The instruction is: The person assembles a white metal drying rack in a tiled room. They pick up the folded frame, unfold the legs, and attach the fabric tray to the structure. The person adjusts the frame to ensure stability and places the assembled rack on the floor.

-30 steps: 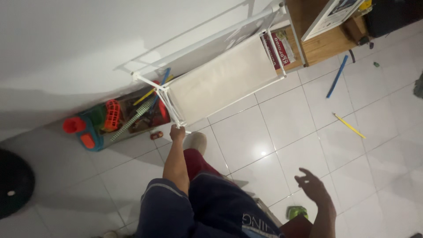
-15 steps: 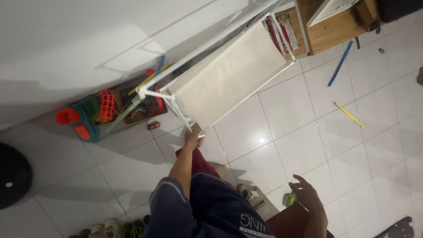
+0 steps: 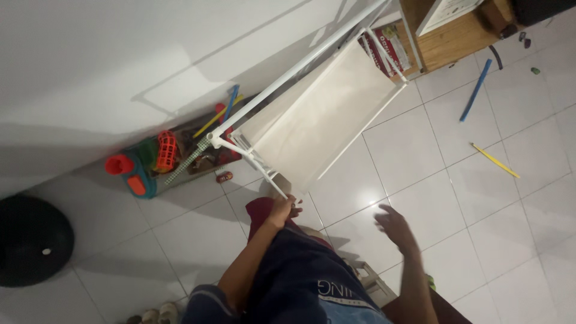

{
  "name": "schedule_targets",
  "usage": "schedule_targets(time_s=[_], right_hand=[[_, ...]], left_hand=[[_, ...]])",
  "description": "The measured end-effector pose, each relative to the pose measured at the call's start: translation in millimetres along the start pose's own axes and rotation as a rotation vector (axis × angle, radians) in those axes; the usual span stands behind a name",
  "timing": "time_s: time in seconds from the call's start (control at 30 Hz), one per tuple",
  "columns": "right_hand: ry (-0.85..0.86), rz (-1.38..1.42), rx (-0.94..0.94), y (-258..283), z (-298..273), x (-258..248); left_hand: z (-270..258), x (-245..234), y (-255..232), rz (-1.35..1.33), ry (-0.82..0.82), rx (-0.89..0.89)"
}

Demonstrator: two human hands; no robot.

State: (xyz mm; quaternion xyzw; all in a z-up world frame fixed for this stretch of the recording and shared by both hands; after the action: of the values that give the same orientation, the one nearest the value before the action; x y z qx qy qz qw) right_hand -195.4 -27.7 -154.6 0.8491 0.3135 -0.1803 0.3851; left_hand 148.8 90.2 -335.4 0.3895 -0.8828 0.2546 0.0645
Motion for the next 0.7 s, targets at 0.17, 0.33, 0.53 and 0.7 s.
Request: schedule_targets(time_s=[0.17,0.33,0.53,0.7], right_hand=[[0.166,0.318,-0.034,33.2,56.0,104.5],[0.061,0.737,0.098,84.9,102.5,168.2],[0.070,1.130,0.274,93.8,126.0,174.7],[0.044,1.203,0.329,65.3,103.8,171.7]], left_hand=[[-20.8,-0.1,-4.4,0.095,0.041,-0.105],[-43.5,-12.4,-6.1,0.086,0.088,-0.134],[-65.3,-35.9,-12.1,0.141,0.154,-0.111],[-65.3,-29.6,4.6,0.372,0.001,-0.087]])
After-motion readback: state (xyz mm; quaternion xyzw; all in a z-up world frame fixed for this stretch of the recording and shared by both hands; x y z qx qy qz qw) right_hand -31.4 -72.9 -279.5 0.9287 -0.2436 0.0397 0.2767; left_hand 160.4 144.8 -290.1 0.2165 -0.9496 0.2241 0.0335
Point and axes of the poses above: each hand's wrist, its own z-axis towards the middle knuckle, its own x-axis out of the palm, y = z × x, the point moved 1 cm from there along z, towards the middle knuckle, and after that the axes turned 10 degrees about -y, right-handed, at the moved point
